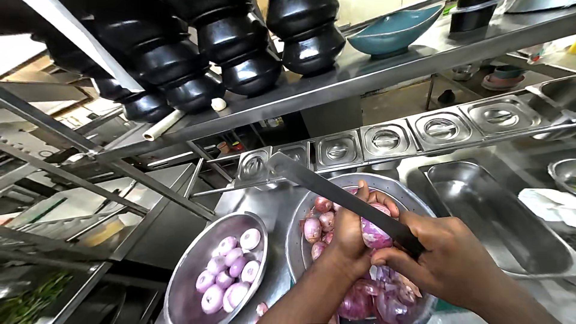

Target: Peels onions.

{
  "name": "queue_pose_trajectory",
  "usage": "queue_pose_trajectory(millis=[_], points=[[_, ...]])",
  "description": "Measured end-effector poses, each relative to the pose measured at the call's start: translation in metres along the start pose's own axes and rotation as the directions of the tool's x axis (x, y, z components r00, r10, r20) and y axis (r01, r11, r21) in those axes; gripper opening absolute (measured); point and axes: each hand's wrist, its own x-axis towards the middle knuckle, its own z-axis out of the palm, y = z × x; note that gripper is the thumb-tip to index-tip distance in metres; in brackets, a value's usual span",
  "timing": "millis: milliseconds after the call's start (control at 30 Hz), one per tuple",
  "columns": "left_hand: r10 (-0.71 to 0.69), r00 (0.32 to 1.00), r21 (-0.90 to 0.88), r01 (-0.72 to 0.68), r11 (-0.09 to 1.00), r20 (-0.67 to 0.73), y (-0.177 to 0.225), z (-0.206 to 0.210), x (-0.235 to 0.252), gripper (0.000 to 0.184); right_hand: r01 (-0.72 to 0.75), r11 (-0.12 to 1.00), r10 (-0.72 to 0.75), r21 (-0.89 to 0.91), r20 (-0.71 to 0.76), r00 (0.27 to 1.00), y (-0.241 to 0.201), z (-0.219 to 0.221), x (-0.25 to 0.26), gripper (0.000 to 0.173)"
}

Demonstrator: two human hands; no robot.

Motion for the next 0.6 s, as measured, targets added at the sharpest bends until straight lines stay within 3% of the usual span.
queue_pose_trajectory(millis=[600], points=[[0.073,0.996,0.024,-0.072,0.997,-0.049,0.0006,0.0035,-0.0019,0.065,0.071,0.993,-0.07,-0.09,0.02,0.997,-0.0049,0.0019,-0.0017,0.059]])
